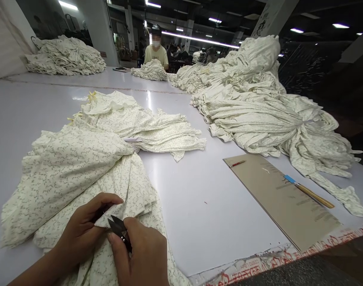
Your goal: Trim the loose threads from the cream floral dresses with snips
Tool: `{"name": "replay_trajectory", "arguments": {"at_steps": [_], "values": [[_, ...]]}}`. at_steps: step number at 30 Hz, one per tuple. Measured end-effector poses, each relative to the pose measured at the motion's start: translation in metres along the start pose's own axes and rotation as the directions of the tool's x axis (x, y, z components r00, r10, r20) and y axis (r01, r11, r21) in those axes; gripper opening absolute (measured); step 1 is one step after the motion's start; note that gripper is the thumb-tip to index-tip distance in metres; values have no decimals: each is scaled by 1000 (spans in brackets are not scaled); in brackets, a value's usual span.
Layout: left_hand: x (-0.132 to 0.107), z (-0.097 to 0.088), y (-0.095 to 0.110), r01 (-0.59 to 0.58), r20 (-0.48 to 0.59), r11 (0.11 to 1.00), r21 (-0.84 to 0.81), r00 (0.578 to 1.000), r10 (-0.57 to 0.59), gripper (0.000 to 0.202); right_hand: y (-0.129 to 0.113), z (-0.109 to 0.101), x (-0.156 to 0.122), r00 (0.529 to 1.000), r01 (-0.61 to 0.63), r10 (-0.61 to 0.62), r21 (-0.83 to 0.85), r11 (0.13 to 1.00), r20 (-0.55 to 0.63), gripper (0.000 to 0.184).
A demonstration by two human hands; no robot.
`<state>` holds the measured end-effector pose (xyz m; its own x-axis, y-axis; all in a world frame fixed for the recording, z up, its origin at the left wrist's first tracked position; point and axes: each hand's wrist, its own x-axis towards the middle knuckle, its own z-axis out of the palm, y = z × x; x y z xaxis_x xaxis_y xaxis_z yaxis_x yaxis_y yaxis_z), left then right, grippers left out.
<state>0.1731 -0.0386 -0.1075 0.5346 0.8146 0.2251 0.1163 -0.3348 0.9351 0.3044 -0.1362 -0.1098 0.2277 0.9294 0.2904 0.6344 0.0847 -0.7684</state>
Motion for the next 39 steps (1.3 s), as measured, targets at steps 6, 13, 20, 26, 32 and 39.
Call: {"name": "replay_trajectory", "arguments": {"at_steps": [6,13,20,26,32,39], "values": [[0,0,2,-4,-27,1000,18,1000,5,43,0,2,-2,999,14,-16,-61,998,-36,21],[0,0,1,35,-25,998,-43,999,-36,38,-2,0,-2,999,-28,29,3,1000,-42,19],[0,0,3,52,-10,998,-44,999,-52,40,-2,3,0,999,-18,18,-23,1000,-38,20],[1,-1,2,34,-11,999,-29,999,-34,43,-3,4,2,998,-9,8,-21,1000,-57,21],[2,-3,-1,22,15,998,-53,1000,-21,44,-1,3,-1,997,-8,4,-61,998,-71,20],[1,-3,1,71,1,996,-52,997,-71,40,-3,5,3,998,-2,-1,-55,998,-61,20]]}}
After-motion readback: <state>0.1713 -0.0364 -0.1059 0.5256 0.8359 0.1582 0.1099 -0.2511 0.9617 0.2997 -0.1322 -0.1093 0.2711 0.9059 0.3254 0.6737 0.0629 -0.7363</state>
